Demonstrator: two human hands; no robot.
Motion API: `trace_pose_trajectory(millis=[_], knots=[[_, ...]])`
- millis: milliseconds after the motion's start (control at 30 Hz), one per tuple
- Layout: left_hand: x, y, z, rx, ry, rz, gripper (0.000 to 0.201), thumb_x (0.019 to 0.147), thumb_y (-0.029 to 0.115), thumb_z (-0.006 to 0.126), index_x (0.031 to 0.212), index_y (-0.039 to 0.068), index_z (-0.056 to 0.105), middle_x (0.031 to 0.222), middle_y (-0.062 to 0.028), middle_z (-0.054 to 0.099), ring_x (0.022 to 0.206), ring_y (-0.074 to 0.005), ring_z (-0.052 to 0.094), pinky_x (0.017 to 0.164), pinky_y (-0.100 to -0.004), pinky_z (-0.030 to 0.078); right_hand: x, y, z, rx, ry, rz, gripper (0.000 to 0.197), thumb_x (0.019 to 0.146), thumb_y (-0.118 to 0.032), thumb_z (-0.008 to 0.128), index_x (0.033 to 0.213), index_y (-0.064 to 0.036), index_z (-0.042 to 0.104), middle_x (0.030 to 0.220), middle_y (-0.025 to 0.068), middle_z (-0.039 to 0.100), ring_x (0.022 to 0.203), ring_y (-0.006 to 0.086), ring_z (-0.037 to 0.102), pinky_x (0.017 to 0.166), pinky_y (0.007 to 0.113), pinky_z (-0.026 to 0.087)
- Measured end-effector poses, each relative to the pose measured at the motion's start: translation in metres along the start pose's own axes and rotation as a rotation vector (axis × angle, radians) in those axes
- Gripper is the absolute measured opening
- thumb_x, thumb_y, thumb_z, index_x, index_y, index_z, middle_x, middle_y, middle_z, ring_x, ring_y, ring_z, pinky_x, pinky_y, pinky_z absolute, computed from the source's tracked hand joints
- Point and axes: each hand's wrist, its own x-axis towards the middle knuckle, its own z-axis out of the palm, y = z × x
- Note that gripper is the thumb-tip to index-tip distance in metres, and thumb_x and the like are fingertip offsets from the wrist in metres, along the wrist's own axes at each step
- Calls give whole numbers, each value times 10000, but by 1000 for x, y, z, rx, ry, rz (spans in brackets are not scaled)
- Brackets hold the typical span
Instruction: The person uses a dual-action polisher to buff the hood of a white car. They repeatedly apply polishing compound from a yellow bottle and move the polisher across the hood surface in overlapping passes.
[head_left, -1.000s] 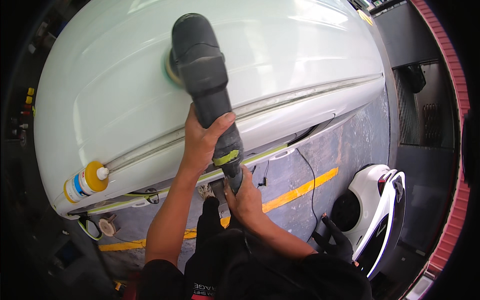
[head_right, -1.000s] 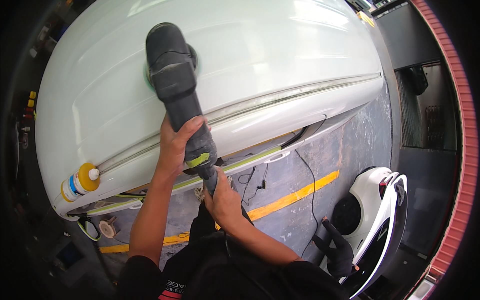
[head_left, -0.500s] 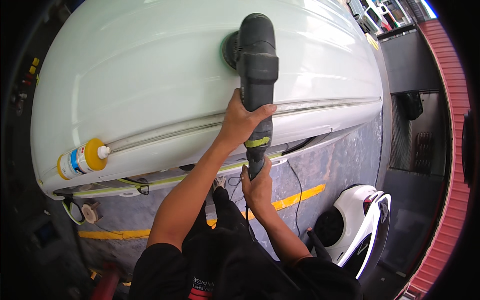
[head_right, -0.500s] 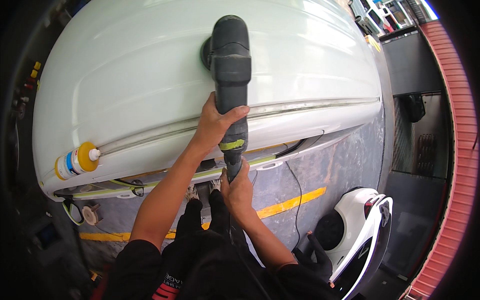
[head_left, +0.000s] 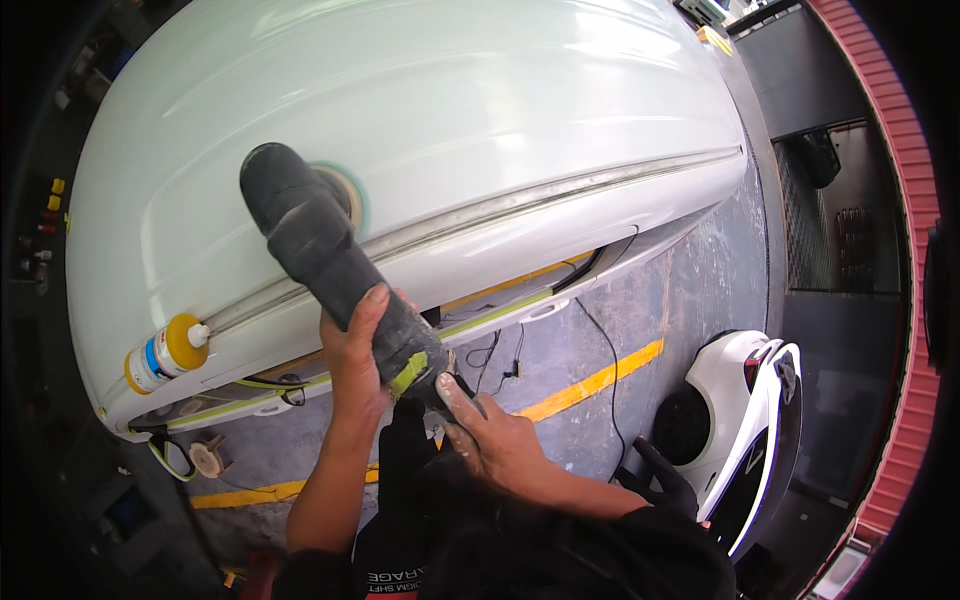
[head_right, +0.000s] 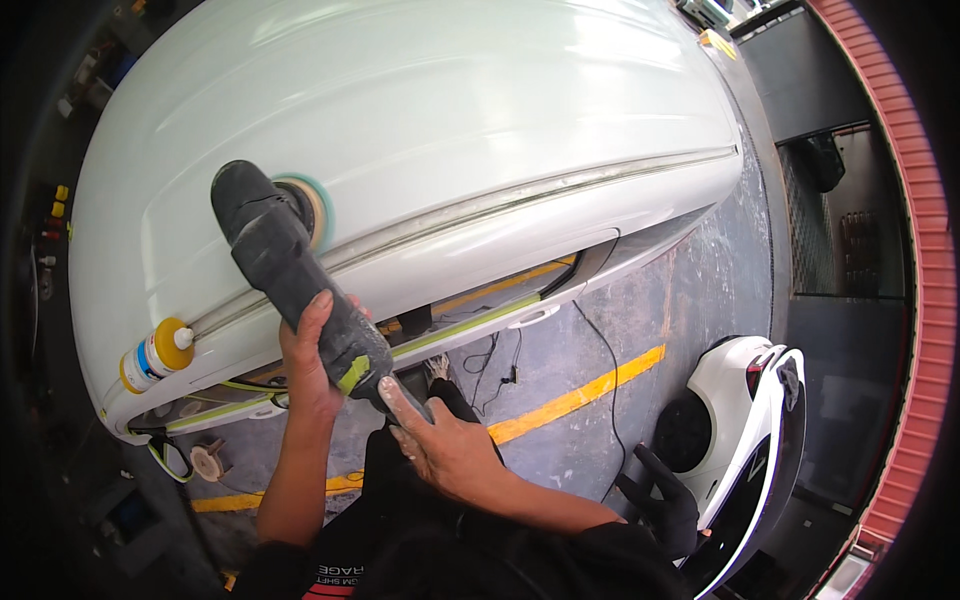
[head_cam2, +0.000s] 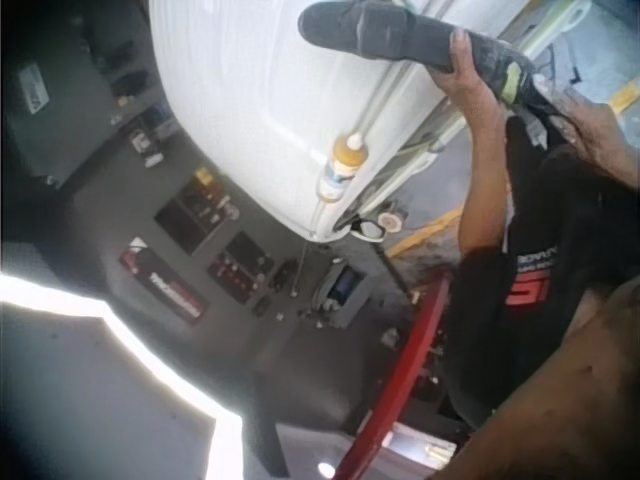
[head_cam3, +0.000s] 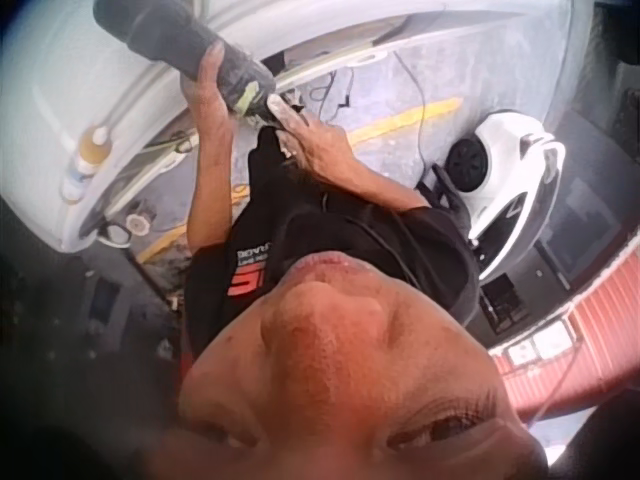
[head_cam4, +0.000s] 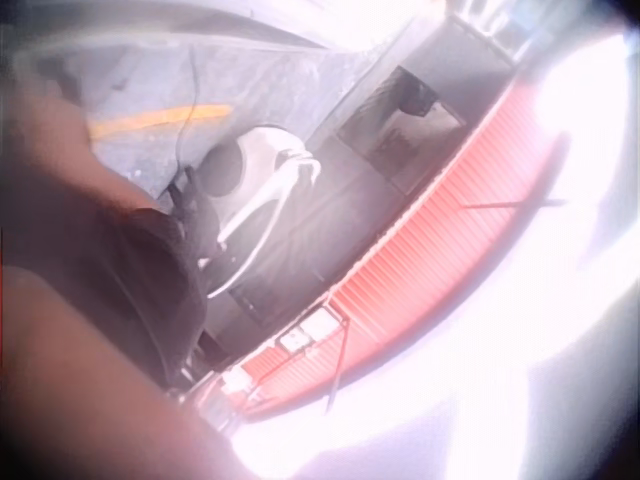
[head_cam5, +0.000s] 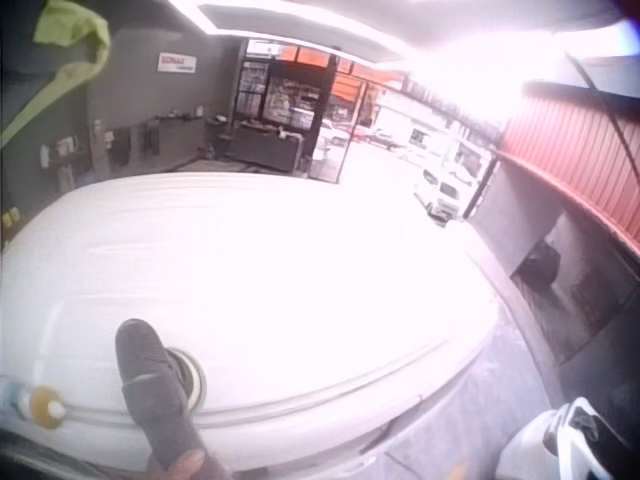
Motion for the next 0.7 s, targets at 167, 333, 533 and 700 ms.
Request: trace_pose_trajectory(millis=[167,333,533,700], knots=[[23,-48,96,90,-197,69,409,913,253,837,1151,22,597,934,-71,680,797,-167,704,729,-343,607,-20,28,-52,68,279,104,684,1071,-160,621,1685,-112,324,1076,254,682,763,392,697,719,437,562],[56,-85,185,58,-416,-101,520,825,231,884,1171,10,565,985,-86,681,797,-157,672,721,-321,580,-16,33,-101,347,394,404,636,1151,-178,494,1725,-128,228,832,24,560,658,75,495,599,239,450],[100,-83,198,147,-330,-53,791,769,251,918,1329,-57,451,1060,-151,669,846,-197,699,739,-340,608,40,55,-64,541,497,262,693,1143,-180,499,1742,-157,151,862,35,569,700,92,531,629,268,492],[109,-39,145,92,-249,17,912,789,301,915,1421,-84,383,1101,-173,654,859,-201,708,725,-338,629,63,24,-37,521,447,155,665,1140,-139,481,1737,-157,191,795,-12,478,636,61,436,547,232,411]])
